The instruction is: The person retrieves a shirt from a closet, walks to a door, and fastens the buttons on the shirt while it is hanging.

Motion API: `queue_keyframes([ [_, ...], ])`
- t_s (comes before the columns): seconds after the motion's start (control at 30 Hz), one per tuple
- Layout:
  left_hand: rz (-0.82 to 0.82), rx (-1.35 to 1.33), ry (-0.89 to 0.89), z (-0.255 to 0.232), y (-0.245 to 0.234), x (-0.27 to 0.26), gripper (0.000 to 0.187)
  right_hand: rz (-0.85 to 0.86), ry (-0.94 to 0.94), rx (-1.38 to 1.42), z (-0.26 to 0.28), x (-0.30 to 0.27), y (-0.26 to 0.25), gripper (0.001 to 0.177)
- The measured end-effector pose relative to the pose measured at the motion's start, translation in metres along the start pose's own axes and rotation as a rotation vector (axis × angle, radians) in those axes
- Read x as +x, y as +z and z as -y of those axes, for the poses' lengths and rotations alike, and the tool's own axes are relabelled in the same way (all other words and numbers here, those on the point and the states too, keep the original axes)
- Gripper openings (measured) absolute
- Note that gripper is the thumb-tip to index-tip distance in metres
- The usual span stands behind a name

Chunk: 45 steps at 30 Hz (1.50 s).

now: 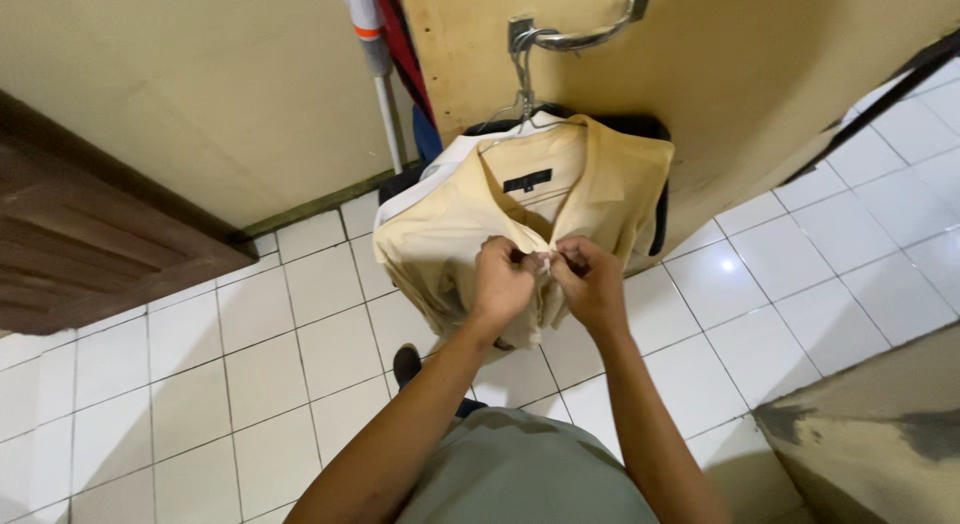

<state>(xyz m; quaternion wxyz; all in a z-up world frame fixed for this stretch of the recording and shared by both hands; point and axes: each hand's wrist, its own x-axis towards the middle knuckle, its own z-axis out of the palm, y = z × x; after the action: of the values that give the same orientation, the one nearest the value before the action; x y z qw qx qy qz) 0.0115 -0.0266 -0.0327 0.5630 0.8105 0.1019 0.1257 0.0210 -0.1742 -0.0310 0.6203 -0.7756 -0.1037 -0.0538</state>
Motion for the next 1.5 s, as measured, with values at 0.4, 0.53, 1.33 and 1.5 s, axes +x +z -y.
queue_keyframes([
  [0.4, 0.075, -0.175, 0.226, 0.0, 0.007, -0.038, 0.028, -0.053, 0.122, 0.514, 0.0, -0.026, 0.008, 0.006],
  [0.53, 0.2, -0.102, -0.016, -0.003, 0.004, -0.037, 0.018, -0.182, 0.203, 0.48, 0.014, -0.027, 0.011, 0.011],
  [1.33, 0.421, -0.353, -0.129, 0.037, -0.066, -0.03, 0.019, -0.286, 0.154, -0.322, 0.044, -0.081, 0.078, 0.018],
  [1.5, 0.427, -0.36, -0.07, 0.028, -0.08, -0.041, 0.019, -0.39, 0.169, -0.327, 0.044, -0.092, 0.092, 0.017],
])
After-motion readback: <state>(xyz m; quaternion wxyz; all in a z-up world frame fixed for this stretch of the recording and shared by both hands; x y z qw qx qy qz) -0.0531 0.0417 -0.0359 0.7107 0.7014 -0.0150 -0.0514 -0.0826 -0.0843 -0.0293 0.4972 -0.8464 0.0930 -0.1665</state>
